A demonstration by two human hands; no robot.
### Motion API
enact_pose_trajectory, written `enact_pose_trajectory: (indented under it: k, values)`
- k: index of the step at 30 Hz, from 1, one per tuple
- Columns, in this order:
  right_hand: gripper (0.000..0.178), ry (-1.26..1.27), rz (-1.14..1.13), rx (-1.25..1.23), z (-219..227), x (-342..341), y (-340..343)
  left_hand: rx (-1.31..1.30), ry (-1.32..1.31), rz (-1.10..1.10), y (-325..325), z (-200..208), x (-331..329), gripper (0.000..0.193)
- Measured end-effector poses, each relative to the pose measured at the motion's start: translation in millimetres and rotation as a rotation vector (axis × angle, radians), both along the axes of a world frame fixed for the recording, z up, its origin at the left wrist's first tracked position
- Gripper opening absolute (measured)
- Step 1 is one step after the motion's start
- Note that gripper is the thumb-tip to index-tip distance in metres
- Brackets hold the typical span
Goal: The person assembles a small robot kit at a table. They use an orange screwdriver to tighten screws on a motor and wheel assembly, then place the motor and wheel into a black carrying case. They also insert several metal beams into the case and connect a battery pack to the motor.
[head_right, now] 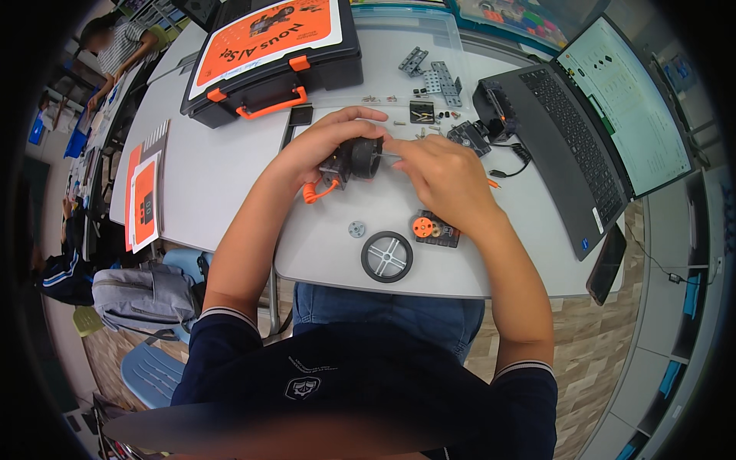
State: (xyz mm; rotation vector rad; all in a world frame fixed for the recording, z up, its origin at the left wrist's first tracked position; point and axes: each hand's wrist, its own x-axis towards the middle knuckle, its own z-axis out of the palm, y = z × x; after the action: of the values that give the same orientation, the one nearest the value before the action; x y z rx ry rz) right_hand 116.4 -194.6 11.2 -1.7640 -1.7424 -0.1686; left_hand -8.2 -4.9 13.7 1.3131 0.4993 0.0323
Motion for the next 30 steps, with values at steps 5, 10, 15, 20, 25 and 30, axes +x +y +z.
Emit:
enact_pose_trajectory:
  k: [5, 10, 15, 20, 25, 30]
  values:
    - [0.020, 0.033, -0.062, 0.020, -2.5, -8.3, 3.6, -0.039, -0.030, 0.027, 2.9, -0.6, 0.9, 0.050]
    - [0.015, -0.032, -0.081, -0.017, -4.1, -4.4, 4.1, 0.022, -0.022, 0.015, 2.9, -0.8, -0.9, 0.050]
    - [0.014, -0.074, -0.127, -0.015, -1.1, -1.7, 1.4, 0.028, -0.022, 0.016, 0.4, -1.4, 0.5, 0.049]
    - [0.023, 0.016, -0.152, -0.132, 0.9, -4.3, -0.1, 0.011, -0.041, 0.017, 4.2, -3.4, 1.3, 0.050]
    - [0.028, 0.006, -0.087, -0.027, -0.2, -1.8, 3.4, 0.010, -0.043, 0.038, 7.8, -5.8, 2.4, 0.060]
    - [0.029, 0.076, -0.059, -0.029, 1.5, -1.7, 2.8, 0.008, -0.041, 0.032, 8.8, -5.3, 3.3, 0.060]
